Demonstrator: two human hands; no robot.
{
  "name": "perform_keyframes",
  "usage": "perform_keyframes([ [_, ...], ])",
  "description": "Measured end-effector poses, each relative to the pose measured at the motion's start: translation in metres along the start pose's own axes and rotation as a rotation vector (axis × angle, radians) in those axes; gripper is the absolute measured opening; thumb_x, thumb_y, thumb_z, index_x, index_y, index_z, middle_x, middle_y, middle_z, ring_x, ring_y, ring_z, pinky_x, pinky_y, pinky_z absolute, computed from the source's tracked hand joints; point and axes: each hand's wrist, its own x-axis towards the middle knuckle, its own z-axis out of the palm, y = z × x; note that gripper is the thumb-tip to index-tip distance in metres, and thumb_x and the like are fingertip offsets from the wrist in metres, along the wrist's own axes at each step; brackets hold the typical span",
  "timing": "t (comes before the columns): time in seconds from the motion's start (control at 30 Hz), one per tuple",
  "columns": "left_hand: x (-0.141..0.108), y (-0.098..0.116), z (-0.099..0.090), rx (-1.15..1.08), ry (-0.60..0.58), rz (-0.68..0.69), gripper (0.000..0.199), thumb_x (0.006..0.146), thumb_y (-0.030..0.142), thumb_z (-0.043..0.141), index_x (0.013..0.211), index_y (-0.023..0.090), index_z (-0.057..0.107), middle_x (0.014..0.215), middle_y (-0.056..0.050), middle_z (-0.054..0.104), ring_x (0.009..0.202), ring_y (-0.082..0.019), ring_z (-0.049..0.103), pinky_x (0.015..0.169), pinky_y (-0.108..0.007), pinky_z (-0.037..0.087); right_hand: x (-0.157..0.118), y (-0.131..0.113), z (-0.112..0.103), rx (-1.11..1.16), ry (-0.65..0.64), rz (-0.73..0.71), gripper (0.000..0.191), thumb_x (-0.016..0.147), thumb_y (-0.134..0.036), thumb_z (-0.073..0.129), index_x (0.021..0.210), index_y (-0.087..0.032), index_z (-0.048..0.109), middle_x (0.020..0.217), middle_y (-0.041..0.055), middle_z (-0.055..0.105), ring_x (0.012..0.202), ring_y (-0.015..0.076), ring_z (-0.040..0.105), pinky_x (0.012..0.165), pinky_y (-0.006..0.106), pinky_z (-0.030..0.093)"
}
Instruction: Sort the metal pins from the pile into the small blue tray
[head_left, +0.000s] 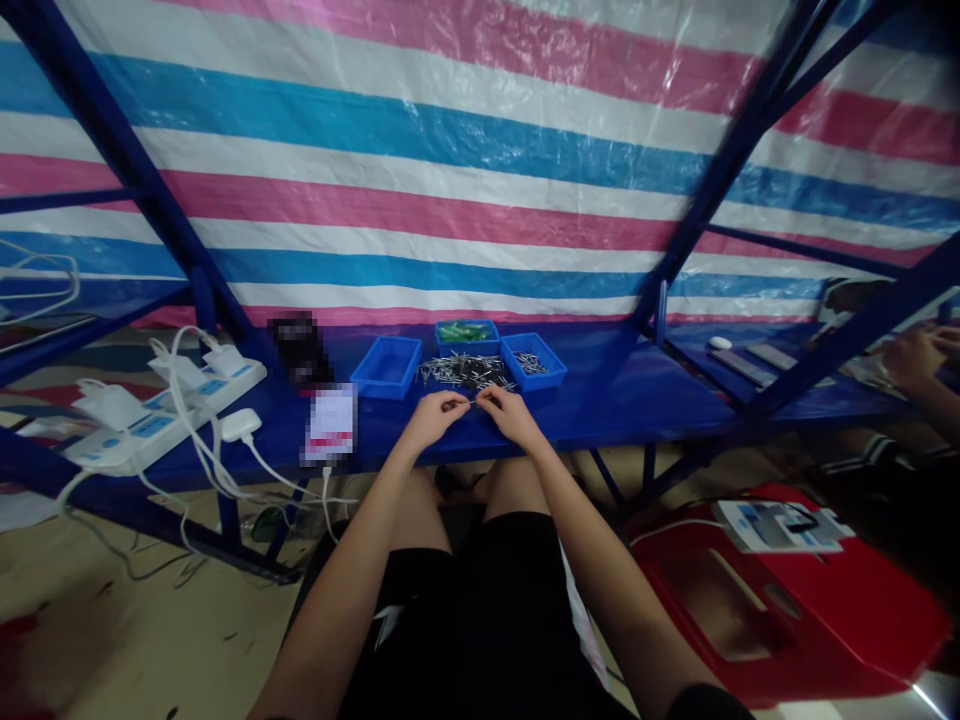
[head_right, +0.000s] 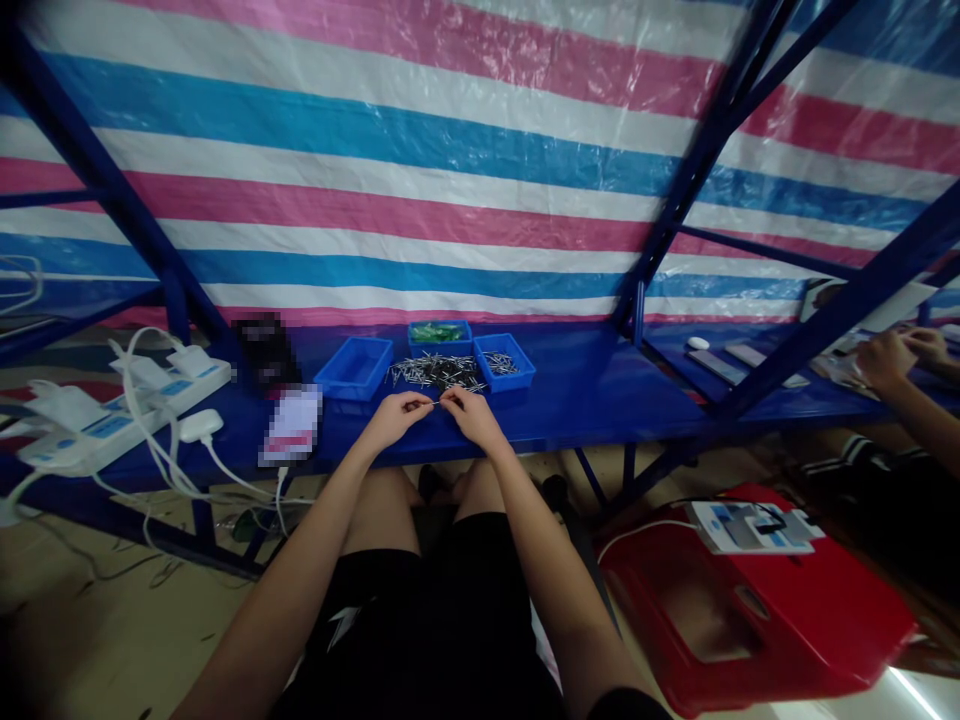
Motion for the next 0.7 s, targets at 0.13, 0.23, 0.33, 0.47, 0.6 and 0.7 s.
perform_keyframes([
  [0.13,-0.0003,-0.0023,-0.0001,-0.069,0.054,0.019,0.027,0.076,0.037,0.055,0.088,0.016,0.067,0.087,-0.006,0.067,0.077,-0.018,0.06,0.072,-0.028,0.046,-0.0006,-0.0025,0.0009,-0.059,-0.081,-0.015,0.018,0.086,-0.03,0.044,0.087,-0.02,0.059,0.08,0.0008,0.064,0.074,0.0133,0.057,0.071,0.024,0.04],
  [0.23,-0.0004,-0.002,-0.0003,-0.099,0.041,0.029,0.026,0.077,0.036,0.055,0.088,0.015,0.067,0.091,-0.007,0.067,0.081,-0.018,0.061,0.075,-0.028,0.046,-0.0016,-0.0057,0.0011,-0.121,-0.135,-0.058,0.017,0.085,-0.031,0.046,0.085,-0.02,0.06,0.08,0.001,0.064,0.074,0.0137,0.057,0.07,0.024,0.039],
  [0.33,0.0001,-0.0012,0.0004,-0.161,0.036,0.022,0.026,0.078,0.036,0.053,0.088,0.015,0.064,0.091,-0.007,0.066,0.084,-0.018,0.061,0.075,-0.027,0.047,-0.0025,-0.0078,0.0004,-0.09,-0.124,-0.071,0.018,0.085,-0.032,0.046,0.088,-0.021,0.06,0.082,0.0008,0.064,0.075,0.0135,0.058,0.071,0.024,0.04],
  [0.47,0.0,-0.0007,0.0022,-0.205,0.007,0.008,0.026,0.078,0.036,0.052,0.087,0.014,0.061,0.083,-0.006,0.066,0.078,-0.017,0.062,0.072,-0.027,0.047,-0.0031,-0.0079,-0.0004,0.016,-0.028,-0.024,0.025,0.085,-0.033,0.047,0.104,-0.021,0.056,0.084,0.0009,0.065,0.076,0.013,0.059,0.073,0.024,0.042],
  [0.6,-0.0012,0.001,0.0023,-0.092,-0.029,-0.004,0.029,0.078,0.04,0.053,0.083,0.015,0.065,0.076,-0.005,0.067,0.068,-0.016,0.06,0.063,-0.025,0.046,-0.0029,-0.0069,-0.0005,0.06,-0.026,-0.028,0.024,0.084,-0.033,0.048,0.102,-0.02,0.057,0.086,0.0019,0.064,0.078,0.0137,0.059,0.074,0.025,0.043],
  [0.7,-0.0018,0.0022,0.0017,-0.059,-0.046,-0.001,0.029,0.078,0.04,0.052,0.082,0.015,0.066,0.076,-0.004,0.067,0.067,-0.017,0.059,0.061,-0.024,0.044,-0.0028,-0.0071,-0.0004,0.028,-0.046,-0.041,0.018,0.085,-0.032,0.046,0.092,-0.02,0.058,0.084,0.0018,0.064,0.077,0.0139,0.058,0.073,0.025,0.042],
])
